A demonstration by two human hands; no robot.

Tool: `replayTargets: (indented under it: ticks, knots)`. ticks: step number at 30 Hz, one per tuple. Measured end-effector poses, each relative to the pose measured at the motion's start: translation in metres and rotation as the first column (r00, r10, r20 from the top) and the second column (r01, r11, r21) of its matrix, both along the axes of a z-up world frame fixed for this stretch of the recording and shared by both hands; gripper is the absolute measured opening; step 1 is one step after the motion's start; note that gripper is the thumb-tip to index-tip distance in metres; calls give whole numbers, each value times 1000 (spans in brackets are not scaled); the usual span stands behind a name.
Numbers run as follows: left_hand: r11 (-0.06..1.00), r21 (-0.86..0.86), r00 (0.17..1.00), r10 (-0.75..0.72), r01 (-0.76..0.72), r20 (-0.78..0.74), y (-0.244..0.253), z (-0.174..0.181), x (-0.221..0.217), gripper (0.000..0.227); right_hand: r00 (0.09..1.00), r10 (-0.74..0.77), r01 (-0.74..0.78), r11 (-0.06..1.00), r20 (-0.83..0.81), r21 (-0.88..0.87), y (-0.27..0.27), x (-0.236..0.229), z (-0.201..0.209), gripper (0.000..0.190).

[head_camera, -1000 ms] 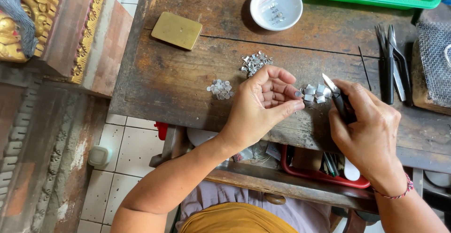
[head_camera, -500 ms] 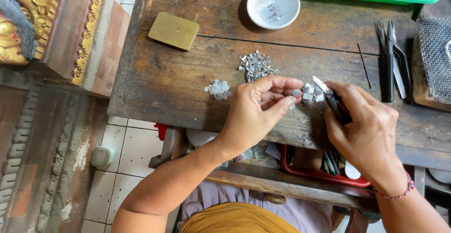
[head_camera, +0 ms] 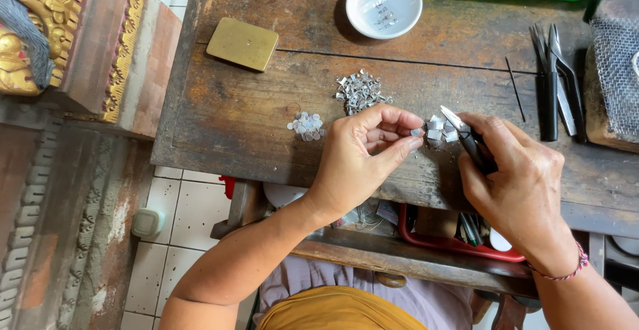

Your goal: Shaping and assembling small silver jewelry components using needle-nose pliers at a workbench.

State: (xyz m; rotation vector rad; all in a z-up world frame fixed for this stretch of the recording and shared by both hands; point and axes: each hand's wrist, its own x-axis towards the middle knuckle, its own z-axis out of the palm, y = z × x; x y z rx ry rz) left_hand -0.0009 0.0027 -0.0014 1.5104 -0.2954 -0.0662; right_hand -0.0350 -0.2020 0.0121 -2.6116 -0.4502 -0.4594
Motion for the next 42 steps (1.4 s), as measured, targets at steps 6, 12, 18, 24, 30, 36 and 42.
replayTargets:
  ticks: [6, 12, 18, 24, 30, 36, 42]
  knots:
    - [999, 32, 999, -10, 9, 47, 1, 5, -1, 18, 1000, 2, -2, 1000, 5, -4, 0, 0, 0, 43]
    - [999, -31, 1000, -20, 20, 4, 1, 3, 0, 22, 1000, -2, 2, 1000, 7, -10, 0, 0, 1, 43]
    - [999, -26, 995, 42, -40, 89, 6, 1, 4, 21, 996, -19, 19, 1000, 85, 5, -5, 0, -6, 36]
    - [929, 326, 863, -16, -173, 504, 11, 13, 6, 15, 982, -33, 25, 999, 187, 40, -14, 1, -11, 32]
    - [752, 596, 755, -210, -282, 621, 2, 0, -1, 14, 985, -4, -5, 999, 173, 48, -9, 2, -8, 36]
    - [753, 595, 735, -230, -281, 638, -3, -2, -3, 11, 988, -14, 2, 997, 155, 77, -6, 3, -5, 37]
    - [822, 531, 733, -231, -205, 640, 0, -3, 3, 12, 984, 0, -19, 995, 180, 102, -4, 6, -2, 44]
